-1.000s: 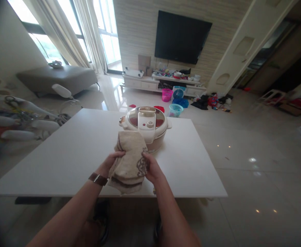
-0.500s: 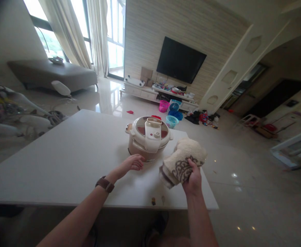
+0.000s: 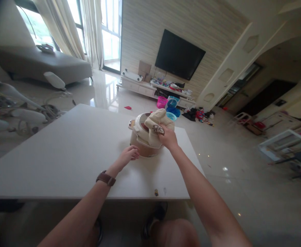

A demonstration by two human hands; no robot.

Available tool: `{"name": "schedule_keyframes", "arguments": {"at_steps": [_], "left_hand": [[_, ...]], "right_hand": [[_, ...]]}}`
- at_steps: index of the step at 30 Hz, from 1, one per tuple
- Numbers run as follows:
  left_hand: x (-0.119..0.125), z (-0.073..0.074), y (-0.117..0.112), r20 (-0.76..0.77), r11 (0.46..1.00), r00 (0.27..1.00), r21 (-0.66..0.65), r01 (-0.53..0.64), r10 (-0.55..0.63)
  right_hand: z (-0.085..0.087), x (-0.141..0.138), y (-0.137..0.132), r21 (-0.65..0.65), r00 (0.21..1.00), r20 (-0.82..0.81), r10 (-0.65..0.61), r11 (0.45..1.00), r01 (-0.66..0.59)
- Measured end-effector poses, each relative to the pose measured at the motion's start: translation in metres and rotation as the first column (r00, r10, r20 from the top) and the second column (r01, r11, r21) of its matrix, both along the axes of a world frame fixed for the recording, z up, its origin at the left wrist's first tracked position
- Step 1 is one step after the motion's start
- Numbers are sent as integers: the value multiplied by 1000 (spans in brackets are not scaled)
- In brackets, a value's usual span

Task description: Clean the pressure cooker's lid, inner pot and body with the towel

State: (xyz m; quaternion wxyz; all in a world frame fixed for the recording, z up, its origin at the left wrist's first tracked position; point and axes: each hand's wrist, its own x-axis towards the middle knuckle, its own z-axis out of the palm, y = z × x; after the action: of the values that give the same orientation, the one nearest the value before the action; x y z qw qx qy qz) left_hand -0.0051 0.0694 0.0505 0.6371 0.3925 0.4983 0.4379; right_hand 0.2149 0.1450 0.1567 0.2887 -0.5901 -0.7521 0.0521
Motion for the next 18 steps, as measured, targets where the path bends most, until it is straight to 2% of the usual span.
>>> {"name": "schedule_keyframes", "arguments": {"at_steps": [3,6,8,10,12,14,18], "left_hand": [[-7,2,-1,13,1000,1000,5,-16,16],[-11,4,-4,28,1000,999,12,-23,23],[-13,5,-5,30,999,999,25,-30,29],[-15,7,-6,24,998,999,45,-37,36],[-17,7,-6,18,998,999,55,-43,42],[-17,8,-5,19,998,999,46,-42,41],[-15,9,-4,16,999,999,38,-34,34]], "right_hand": [[-5,19,3,9,970,-229,-84,996,89],[-7,35,18,4,873,-448,-195,976,220],[-9,40,28,-12,844,-475,-249,961,276],[-15,40,29,3,852,-457,-255,958,288],[-27,36,18,46,862,-461,-213,964,263],[-44,29,-4,81,847,-507,-157,970,228],[-95,14,-58,122,803,-585,-112,967,224]]}}
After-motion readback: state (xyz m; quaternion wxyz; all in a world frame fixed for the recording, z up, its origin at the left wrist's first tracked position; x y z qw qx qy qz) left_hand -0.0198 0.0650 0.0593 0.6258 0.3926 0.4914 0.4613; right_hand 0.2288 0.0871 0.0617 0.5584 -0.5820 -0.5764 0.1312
